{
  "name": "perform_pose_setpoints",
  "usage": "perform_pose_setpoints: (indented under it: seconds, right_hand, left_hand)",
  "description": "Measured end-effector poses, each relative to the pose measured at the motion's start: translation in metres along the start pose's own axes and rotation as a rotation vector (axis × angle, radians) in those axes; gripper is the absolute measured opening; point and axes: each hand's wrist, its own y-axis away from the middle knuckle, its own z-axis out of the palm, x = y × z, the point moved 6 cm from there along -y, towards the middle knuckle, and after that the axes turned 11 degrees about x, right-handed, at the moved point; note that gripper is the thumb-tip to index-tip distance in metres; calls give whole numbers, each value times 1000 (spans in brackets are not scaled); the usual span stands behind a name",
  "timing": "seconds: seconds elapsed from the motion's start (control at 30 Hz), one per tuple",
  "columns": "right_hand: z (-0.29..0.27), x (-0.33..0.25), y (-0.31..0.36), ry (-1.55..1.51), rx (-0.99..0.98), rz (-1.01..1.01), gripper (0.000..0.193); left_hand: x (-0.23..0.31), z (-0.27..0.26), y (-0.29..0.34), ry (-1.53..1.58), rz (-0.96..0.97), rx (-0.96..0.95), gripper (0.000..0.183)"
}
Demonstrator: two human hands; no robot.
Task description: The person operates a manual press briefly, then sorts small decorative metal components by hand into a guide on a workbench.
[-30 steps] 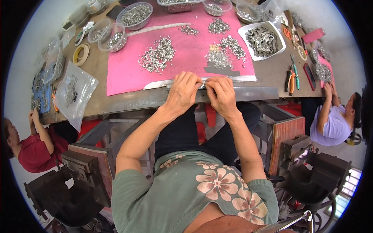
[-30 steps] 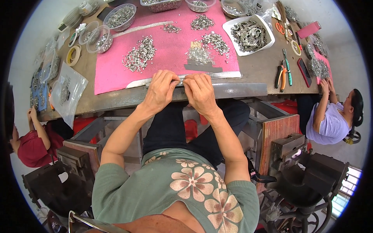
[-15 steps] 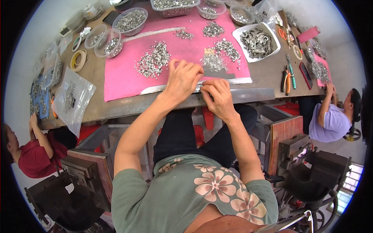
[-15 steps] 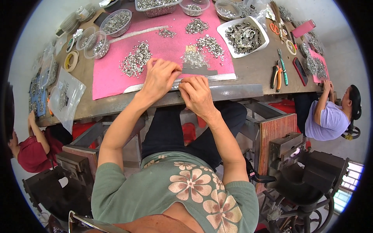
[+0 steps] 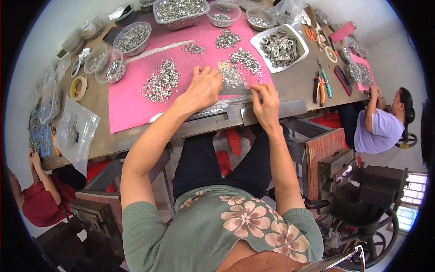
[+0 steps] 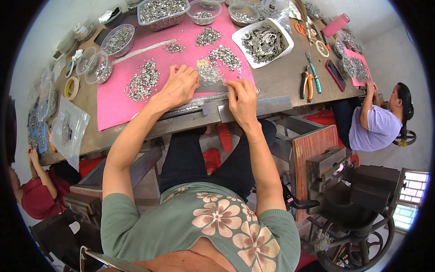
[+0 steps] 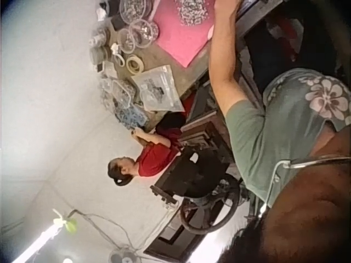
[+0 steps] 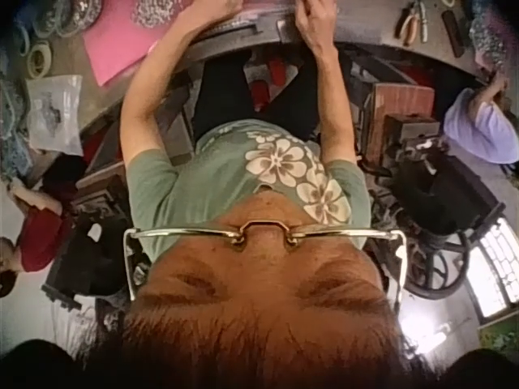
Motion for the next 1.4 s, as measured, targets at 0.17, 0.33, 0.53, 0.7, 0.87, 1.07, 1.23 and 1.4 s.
perform_pose_setpoints:
  seconds: [0.17, 0.33, 0.53, 0.7, 0.87, 1.07, 1.23, 1.4]
  right_hand:
    - [15, 24, -21, 111, -49, 4, 11]
    - [33, 31, -24, 182, -37, -3, 8]
    - [41, 17, -27, 340, -9, -93, 6]
    - [42, 26, -27, 268, -56, -21, 5]
    - [34, 15, -26, 169, -35, -13, 4]
    - [29, -43, 1, -429, -268, 162, 4]
    - [35, -55, 19, -441, -292, 140, 7]
    - [36, -56, 19, -427, -297, 126, 8]
  left_hand:
    - [1, -18, 13, 407, -300, 101, 21]
    - [3, -48, 43, 500, -461, 325, 11]
    - [12, -60, 67, 590, -565, 384, 6]
    - [24, -60, 72, 523, -495, 246, 7]
    - [30, -50, 71, 467, -433, 240, 7]
    - [34, -49, 73, 385, -367, 292, 7]
    - [35, -45, 72, 351, -361, 314, 10]
    - [35, -45, 73, 344, -365, 330, 10]
